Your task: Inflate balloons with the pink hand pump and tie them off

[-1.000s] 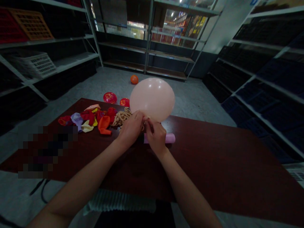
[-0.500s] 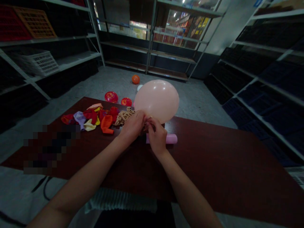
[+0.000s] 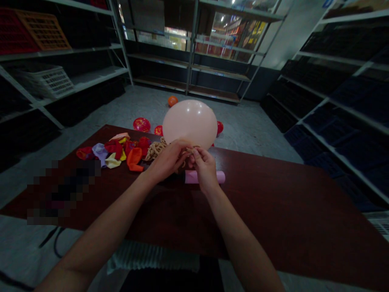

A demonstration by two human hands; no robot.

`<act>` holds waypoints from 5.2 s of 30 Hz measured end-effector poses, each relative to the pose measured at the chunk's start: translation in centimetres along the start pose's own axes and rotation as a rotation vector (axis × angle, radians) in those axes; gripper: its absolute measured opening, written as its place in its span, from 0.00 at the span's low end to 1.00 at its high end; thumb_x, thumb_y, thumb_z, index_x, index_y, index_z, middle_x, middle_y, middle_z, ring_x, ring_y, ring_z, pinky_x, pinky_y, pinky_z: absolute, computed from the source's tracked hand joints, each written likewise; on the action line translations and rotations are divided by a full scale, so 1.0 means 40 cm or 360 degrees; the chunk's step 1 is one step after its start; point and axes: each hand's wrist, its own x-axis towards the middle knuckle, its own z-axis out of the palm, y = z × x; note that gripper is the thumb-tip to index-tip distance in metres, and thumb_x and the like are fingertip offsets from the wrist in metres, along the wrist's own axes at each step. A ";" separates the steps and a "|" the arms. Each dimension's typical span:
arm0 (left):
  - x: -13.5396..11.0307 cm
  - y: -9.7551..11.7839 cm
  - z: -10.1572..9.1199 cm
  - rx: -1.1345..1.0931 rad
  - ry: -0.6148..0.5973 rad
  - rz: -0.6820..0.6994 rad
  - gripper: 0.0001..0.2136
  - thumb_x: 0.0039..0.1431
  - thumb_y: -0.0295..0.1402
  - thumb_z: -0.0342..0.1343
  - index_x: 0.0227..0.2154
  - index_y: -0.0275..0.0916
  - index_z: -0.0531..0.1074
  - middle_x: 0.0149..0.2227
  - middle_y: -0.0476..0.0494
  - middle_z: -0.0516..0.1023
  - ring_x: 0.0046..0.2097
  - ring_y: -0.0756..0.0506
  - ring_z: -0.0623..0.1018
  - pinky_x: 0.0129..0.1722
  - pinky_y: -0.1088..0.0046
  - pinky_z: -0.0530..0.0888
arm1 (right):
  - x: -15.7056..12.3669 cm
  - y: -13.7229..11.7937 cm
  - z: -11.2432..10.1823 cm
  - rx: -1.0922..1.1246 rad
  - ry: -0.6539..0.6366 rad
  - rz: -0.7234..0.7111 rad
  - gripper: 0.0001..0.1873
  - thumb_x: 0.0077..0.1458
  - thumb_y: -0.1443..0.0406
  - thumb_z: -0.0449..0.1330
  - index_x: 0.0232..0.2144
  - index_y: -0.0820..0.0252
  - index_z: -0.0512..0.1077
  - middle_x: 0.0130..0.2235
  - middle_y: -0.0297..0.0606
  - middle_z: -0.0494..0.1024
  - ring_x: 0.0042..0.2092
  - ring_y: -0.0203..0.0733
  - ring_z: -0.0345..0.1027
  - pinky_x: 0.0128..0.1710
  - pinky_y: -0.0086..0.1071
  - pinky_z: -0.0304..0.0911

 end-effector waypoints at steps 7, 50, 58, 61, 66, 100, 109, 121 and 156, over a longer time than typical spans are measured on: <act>-0.005 -0.005 0.008 0.0243 0.0178 0.0092 0.05 0.71 0.29 0.54 0.47 0.38 0.72 0.41 0.42 0.76 0.43 0.45 0.78 0.43 0.69 0.76 | -0.004 -0.006 0.004 0.0125 -0.0057 0.0071 0.18 0.50 0.51 0.70 0.33 0.54 0.72 0.23 0.24 0.67 0.23 0.31 0.61 0.25 0.28 0.56; -0.002 0.007 -0.020 -0.0062 0.0014 -0.0101 0.16 0.68 0.30 0.56 0.57 0.37 0.67 0.45 0.39 0.78 0.43 0.44 0.79 0.45 0.67 0.77 | -0.003 -0.034 -0.011 0.0285 -0.0155 0.0286 0.14 0.43 0.57 0.73 0.31 0.56 0.77 0.20 0.24 0.67 0.23 0.31 0.57 0.23 0.29 0.57; 0.004 0.026 -0.016 0.0010 0.0064 0.0028 0.09 0.72 0.30 0.52 0.49 0.39 0.74 0.47 0.39 0.79 0.50 0.43 0.78 0.51 0.65 0.74 | -0.008 -0.024 0.005 0.0418 -0.0093 0.0238 0.13 0.44 0.57 0.72 0.30 0.54 0.75 0.22 0.24 0.60 0.25 0.31 0.52 0.24 0.29 0.54; 0.006 0.034 -0.015 0.0041 0.0196 0.0053 0.08 0.71 0.31 0.55 0.47 0.39 0.77 0.42 0.41 0.80 0.45 0.45 0.79 0.46 0.69 0.75 | -0.011 -0.023 0.013 0.0489 -0.0097 0.0230 0.14 0.43 0.57 0.72 0.31 0.53 0.75 0.22 0.24 0.59 0.25 0.31 0.50 0.24 0.28 0.53; 0.011 0.036 -0.006 -0.0217 0.0393 -0.0020 0.05 0.68 0.33 0.59 0.39 0.40 0.79 0.33 0.46 0.78 0.35 0.48 0.76 0.36 0.72 0.73 | -0.016 -0.027 0.016 0.0370 -0.0102 0.0156 0.16 0.43 0.55 0.72 0.33 0.51 0.75 0.23 0.24 0.64 0.24 0.31 0.53 0.23 0.28 0.55; 0.034 0.061 0.044 -0.1760 0.0724 -0.1011 0.15 0.54 0.36 0.70 0.37 0.39 0.69 0.29 0.53 0.66 0.27 0.54 0.66 0.25 0.80 0.67 | -0.049 -0.027 0.003 -0.1104 0.0244 -0.0693 0.09 0.62 0.58 0.61 0.37 0.54 0.78 0.32 0.30 0.81 0.31 0.36 0.75 0.35 0.30 0.70; 0.038 0.061 0.040 -0.1793 0.0988 -0.1338 0.14 0.59 0.32 0.63 0.41 0.44 0.63 0.30 0.54 0.71 0.24 0.53 0.70 0.22 0.81 0.66 | -0.046 -0.012 -0.002 -0.1292 0.0027 -0.0746 0.10 0.63 0.58 0.59 0.36 0.55 0.78 0.34 0.33 0.82 0.33 0.37 0.76 0.37 0.29 0.70; 0.067 0.076 -0.003 -0.2135 0.1227 -0.1699 0.09 0.57 0.22 0.57 0.36 0.39 0.63 0.25 0.55 0.71 0.21 0.56 0.69 0.18 0.83 0.60 | -0.038 -0.006 -0.010 -0.1332 -0.0077 -0.0714 0.10 0.64 0.58 0.58 0.35 0.54 0.78 0.29 0.32 0.81 0.28 0.36 0.75 0.32 0.28 0.69; 0.042 -0.013 0.031 -0.0367 0.1128 -0.0662 0.09 0.57 0.31 0.64 0.37 0.41 0.69 0.35 0.48 0.71 0.35 0.48 0.72 0.40 0.73 0.71 | -0.001 -0.001 -0.060 -0.1513 -0.0033 -0.0906 0.16 0.67 0.61 0.51 0.47 0.55 0.77 0.46 0.39 0.84 0.43 0.42 0.79 0.49 0.35 0.70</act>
